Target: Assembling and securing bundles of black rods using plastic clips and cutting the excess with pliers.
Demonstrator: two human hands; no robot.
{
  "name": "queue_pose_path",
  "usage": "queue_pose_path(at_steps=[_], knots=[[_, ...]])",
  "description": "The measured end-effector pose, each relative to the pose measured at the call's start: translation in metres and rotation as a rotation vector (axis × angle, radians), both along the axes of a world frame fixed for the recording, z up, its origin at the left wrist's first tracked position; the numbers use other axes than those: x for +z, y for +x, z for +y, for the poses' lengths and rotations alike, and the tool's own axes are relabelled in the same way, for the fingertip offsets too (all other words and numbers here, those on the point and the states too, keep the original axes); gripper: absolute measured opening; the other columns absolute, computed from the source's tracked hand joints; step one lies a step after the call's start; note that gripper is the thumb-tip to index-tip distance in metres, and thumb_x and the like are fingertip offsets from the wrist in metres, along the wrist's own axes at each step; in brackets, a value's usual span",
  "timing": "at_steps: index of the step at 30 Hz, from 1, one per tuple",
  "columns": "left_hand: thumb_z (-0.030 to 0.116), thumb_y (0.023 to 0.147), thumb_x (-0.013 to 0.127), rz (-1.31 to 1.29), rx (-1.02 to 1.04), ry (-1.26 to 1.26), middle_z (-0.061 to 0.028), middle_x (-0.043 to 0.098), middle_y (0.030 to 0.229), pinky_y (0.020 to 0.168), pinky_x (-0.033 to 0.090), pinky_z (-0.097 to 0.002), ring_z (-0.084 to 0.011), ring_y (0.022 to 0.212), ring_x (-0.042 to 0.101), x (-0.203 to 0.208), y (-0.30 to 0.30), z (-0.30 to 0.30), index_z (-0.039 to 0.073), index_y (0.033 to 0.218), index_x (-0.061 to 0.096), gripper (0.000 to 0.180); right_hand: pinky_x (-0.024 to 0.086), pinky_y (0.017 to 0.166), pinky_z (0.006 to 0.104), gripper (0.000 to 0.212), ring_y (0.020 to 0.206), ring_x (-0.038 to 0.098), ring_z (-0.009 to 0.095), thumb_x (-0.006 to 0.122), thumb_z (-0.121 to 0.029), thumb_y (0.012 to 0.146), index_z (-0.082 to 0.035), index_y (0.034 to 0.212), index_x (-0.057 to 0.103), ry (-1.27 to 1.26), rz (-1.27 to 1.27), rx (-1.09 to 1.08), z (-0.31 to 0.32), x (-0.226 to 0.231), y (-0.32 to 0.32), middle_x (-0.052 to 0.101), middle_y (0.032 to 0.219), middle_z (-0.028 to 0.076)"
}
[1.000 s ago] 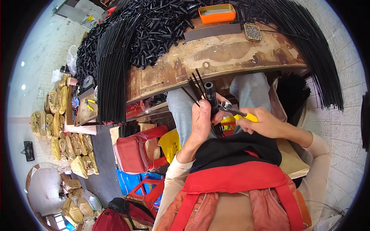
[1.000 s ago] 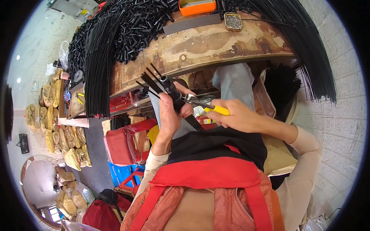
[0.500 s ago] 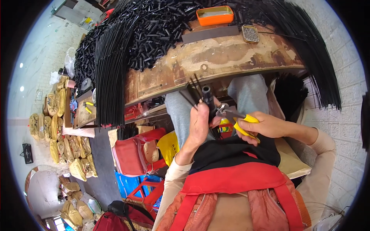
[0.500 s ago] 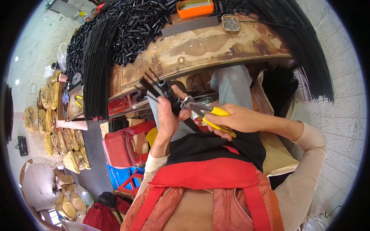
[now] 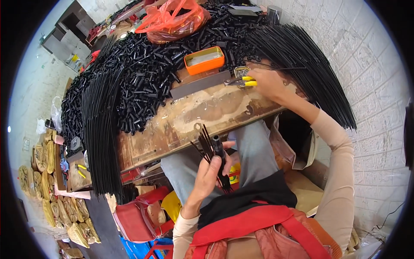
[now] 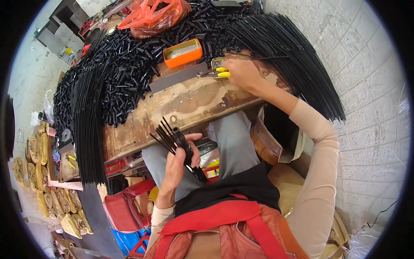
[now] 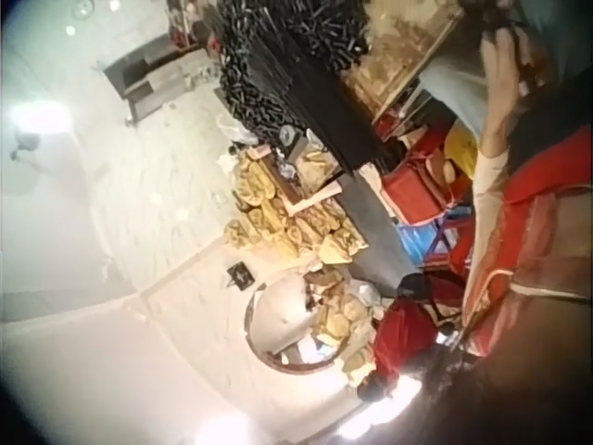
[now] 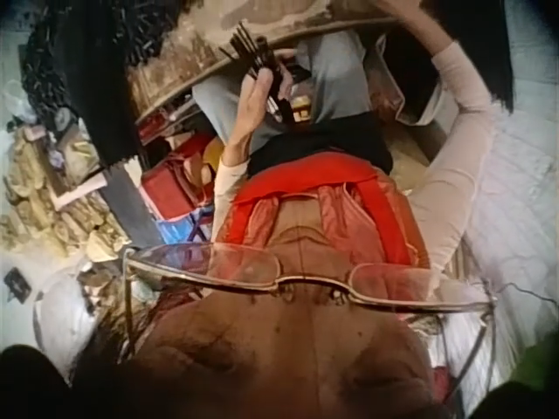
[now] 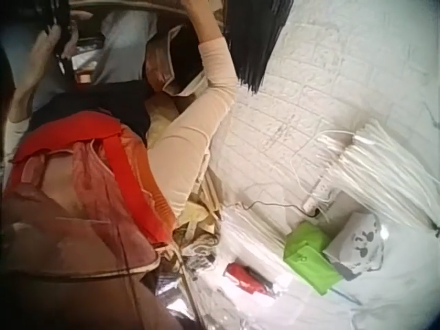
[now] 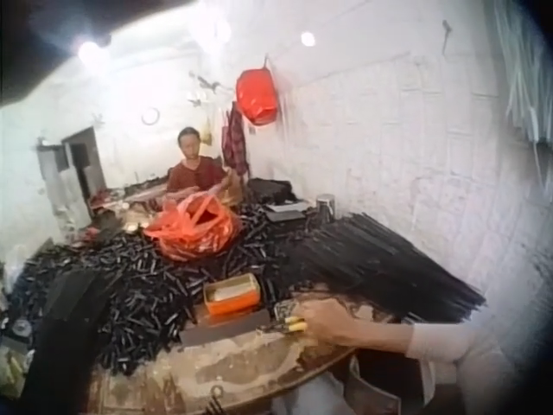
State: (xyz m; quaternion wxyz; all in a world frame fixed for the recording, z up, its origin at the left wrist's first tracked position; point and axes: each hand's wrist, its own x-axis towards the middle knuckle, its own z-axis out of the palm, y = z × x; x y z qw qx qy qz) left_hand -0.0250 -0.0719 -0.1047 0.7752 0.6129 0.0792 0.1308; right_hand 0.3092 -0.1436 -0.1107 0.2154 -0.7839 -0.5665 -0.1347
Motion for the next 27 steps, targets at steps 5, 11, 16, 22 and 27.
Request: queue_pose_path(at_steps=[5,11,16,22,27], knots=[[0.053,0.1,0.042,-0.054,0.063,-0.056,-0.0025,0.047,0.069,0.057,0.039,-0.0255,-0.0105,0.061,0.045,-0.01,0.006,0.0,-0.008,0.131,0.044,0.069,0.052,0.067,0.0432,0.012,0.079,0.066,0.03,0.058,-0.012,0.078,-0.006,0.085,0.066,-0.146,-0.3,0.035,0.024,-0.01,0.02,0.065,0.082,0.012],[0.049,0.102,0.041,-0.069,0.113,-0.083,-0.0019,0.046,0.069,0.054,0.038,-0.0246,-0.0091,0.058,0.043,-0.01,0.003,0.0,-0.007,0.127,0.046,0.062,0.052,0.068,0.0442,0.018,0.081,0.067,0.033,0.061,-0.014,0.076,-0.006,0.09,0.069,-0.095,-0.049,0.015,0.028,0.0,0.018,0.069,0.085,0.013],[0.042,0.103,0.039,-0.098,0.149,-0.071,0.0002,0.046,0.07,0.055,0.036,-0.0232,-0.0073,0.058,0.041,-0.008,-0.003,-0.008,-0.006,0.125,0.049,0.054,0.052,0.067,0.039,0.023,0.073,0.067,0.025,0.066,-0.022,0.078,-0.005,0.093,0.07,-0.059,0.406,-0.134,0.031,0.006,0.036,0.07,0.081,0.012],[0.046,0.103,0.041,-0.108,0.197,-0.049,-0.0011,0.046,0.068,0.052,0.037,-0.024,-0.0078,0.056,0.041,-0.009,-0.01,-0.017,-0.007,0.122,0.05,0.057,0.046,0.058,0.0268,0.013,0.063,0.054,0.013,0.067,-0.018,0.087,-0.007,0.088,0.06,0.2,1.572,0.045,0.033,0.019,0.044,0.058,0.074,0.002],[0.045,0.103,0.04,-0.128,0.201,-0.045,-0.0008,0.045,0.068,0.052,0.036,-0.0239,-0.0076,0.055,0.04,-0.008,-0.016,-0.023,-0.007,0.121,0.05,0.056,0.047,0.064,0.0229,0.011,0.076,0.058,0.011,0.062,-0.017,0.093,-0.007,0.096,0.06,0.158,1.799,0.305,0.021,0.017,0.023,0.06,0.083,0.003]])
